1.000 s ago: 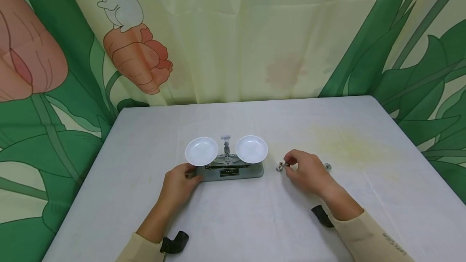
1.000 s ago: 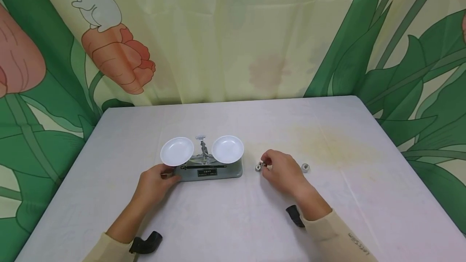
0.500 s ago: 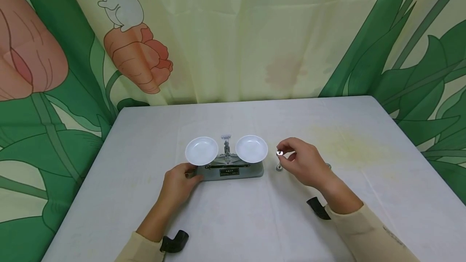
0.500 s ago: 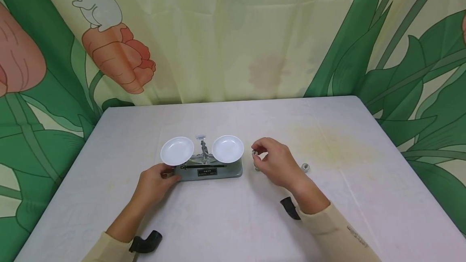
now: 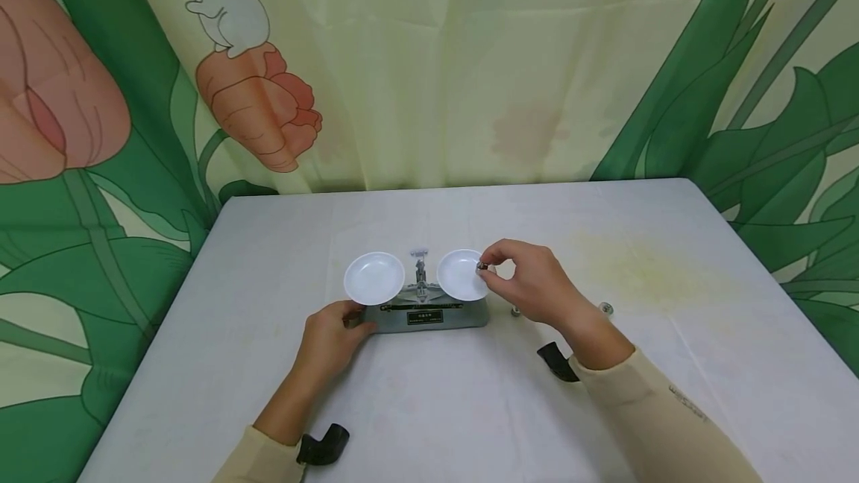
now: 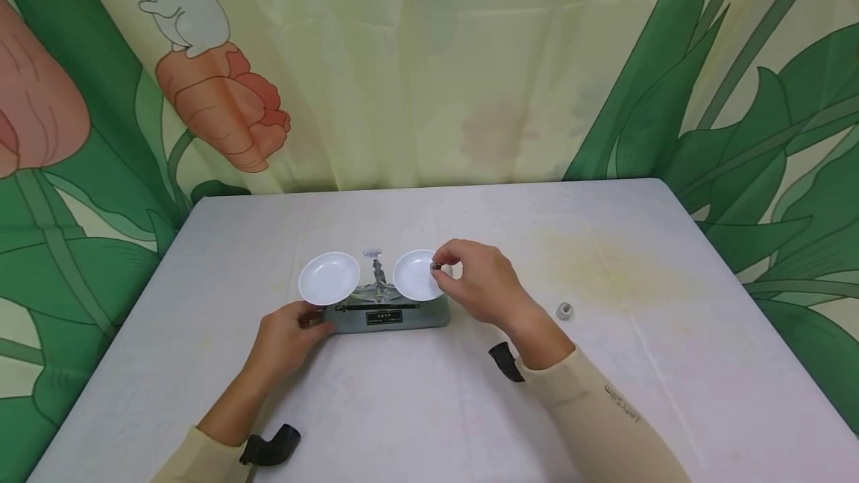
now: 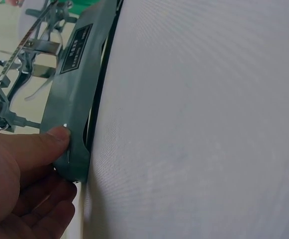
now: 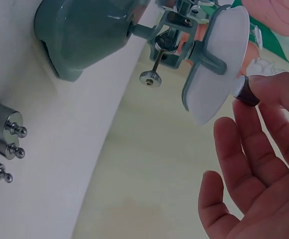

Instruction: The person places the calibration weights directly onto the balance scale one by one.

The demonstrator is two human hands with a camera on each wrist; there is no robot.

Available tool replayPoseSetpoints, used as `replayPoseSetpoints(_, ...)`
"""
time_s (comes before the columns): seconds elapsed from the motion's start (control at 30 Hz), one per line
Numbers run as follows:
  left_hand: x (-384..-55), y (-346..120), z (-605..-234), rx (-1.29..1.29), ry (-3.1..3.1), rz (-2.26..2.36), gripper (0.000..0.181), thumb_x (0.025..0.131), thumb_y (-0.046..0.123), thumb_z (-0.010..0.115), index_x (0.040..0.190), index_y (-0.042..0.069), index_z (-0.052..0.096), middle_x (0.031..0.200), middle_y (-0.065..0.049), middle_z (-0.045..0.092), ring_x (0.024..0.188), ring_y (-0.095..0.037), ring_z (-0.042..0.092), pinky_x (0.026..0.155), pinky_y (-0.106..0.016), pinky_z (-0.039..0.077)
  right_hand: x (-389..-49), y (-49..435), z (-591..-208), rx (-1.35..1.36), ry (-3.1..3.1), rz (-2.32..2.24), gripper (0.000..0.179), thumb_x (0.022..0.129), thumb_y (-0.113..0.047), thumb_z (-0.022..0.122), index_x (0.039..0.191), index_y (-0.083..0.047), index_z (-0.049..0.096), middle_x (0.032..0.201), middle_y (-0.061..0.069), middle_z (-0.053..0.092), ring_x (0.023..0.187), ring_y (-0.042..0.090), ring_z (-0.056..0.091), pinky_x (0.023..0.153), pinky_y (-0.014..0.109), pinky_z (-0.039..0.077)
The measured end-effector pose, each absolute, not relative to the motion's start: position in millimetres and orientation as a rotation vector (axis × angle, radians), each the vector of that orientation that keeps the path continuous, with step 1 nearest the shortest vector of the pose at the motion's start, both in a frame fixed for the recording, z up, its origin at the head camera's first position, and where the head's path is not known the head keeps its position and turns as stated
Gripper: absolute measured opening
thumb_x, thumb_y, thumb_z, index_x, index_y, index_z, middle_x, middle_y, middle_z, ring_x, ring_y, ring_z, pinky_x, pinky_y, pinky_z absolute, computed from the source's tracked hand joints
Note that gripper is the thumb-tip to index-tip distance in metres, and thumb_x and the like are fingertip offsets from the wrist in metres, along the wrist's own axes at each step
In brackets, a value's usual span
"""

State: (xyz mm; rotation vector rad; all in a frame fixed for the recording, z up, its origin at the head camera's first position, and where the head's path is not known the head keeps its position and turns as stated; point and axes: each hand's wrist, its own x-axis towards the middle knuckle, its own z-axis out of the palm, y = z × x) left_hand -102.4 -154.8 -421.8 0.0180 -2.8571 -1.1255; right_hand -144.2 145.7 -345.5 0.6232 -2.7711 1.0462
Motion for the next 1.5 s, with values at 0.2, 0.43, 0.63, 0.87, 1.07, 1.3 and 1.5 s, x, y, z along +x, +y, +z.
replayPoseSetpoints(0.2, -102.4, -154.3, -422.4, 0.026, -2.862, -1.125, 0.036, 0.081, 0.006, 0.083, 0.112, -0.005, 0.070, 0.108, -0.017, 0.072, 0.104, -0.034, 0.068, 0.090, -0.051, 0.053, -154.6, 133.1, -346.5, 0.658, -2.773, 1.024, 0.012, 0.089, -0.011, 0.072, 0.101, -0.007, 0.073, 0.102, 0.004, 0.072, 0.100, 0.028, 0.064, 0.082, 0.045, 0.053)
replayPoseSetpoints(0.43, -102.8, -152.7, -424.7, 0.002, -2.843, -1.131, 0.035, 0.080, 0.004, 0.083, 0.112, -0.004, 0.070, 0.109, -0.016, 0.072, 0.103, -0.033, 0.068, 0.089, -0.050, 0.055, -162.1, 123.4, -350.4, 0.677, -2.795, 1.009, 0.012, 0.089, -0.013, 0.070, 0.101, -0.008, 0.073, 0.103, 0.005, 0.071, 0.100, 0.028, 0.061, 0.083, 0.046, 0.050)
replayPoseSetpoints(0.63, -102.9, -151.8, -425.2, 0.005, -2.852, -1.131, 0.036, 0.080, 0.005, 0.083, 0.112, -0.004, 0.070, 0.109, -0.016, 0.072, 0.104, -0.033, 0.068, 0.089, -0.049, 0.055, -165.5, 120.1, -354.1, 0.685, -2.803, 0.937, 0.013, 0.089, -0.014, 0.070, 0.100, -0.009, 0.073, 0.103, 0.006, 0.071, 0.101, 0.029, 0.060, 0.086, 0.048, 0.049)
replayPoseSetpoints(0.87, -102.0, -152.5, -424.2, -0.004, -2.847, -1.135, 0.035, 0.081, 0.005, 0.083, 0.112, -0.005, 0.070, 0.109, -0.016, 0.072, 0.103, -0.033, 0.069, 0.089, -0.049, 0.055, -168.6, 118.4, -357.0, 0.736, -2.764, 0.860, 0.011, 0.087, -0.015, 0.070, 0.096, -0.010, 0.073, 0.101, 0.004, 0.072, 0.103, 0.031, 0.059, 0.096, 0.055, 0.041)
replayPoseSetpoints(1.07, -102.0, -153.2, -424.5, -0.010, -2.849, -1.127, 0.034, 0.081, 0.005, 0.082, 0.111, -0.004, 0.071, 0.108, -0.016, 0.072, 0.102, -0.033, 0.069, 0.088, -0.050, 0.055, -170.4, 116.5, -358.8, 0.746, -2.754, 0.856, 0.010, 0.086, -0.015, 0.071, 0.095, -0.010, 0.074, 0.099, 0.004, 0.072, 0.101, 0.031, 0.059, 0.097, 0.055, 0.040)
replayPoseSetpoints(1.3, -101.7, -154.0, -424.4, -0.005, -2.849, -1.124, 0.034, 0.080, 0.006, 0.083, 0.110, -0.005, 0.071, 0.107, -0.016, 0.073, 0.101, -0.032, 0.069, 0.088, -0.050, 0.055, -169.5, 115.9, -355.9, 0.732, -2.781, 0.871, 0.013, 0.087, -0.016, 0.071, 0.098, -0.010, 0.074, 0.102, 0.005, 0.072, 0.104, 0.032, 0.059, 0.098, 0.055, 0.039)
replayPoseSetpoints(1.5, -100.9, -154.7, -424.2, -0.003, -2.847, -1.129, 0.034, 0.081, 0.005, 0.082, 0.111, -0.005, 0.071, 0.107, -0.016, 0.072, 0.101, -0.032, 0.069, 0.088, -0.050, 0.055, -166.5, 126.1, -349.0, 0.645, -2.815, 0.977, 0.019, 0.089, -0.017, 0.072, 0.106, -0.008, 0.073, 0.110, 0.008, 0.070, 0.111, 0.032, 0.059, 0.096, 0.052, 0.044)
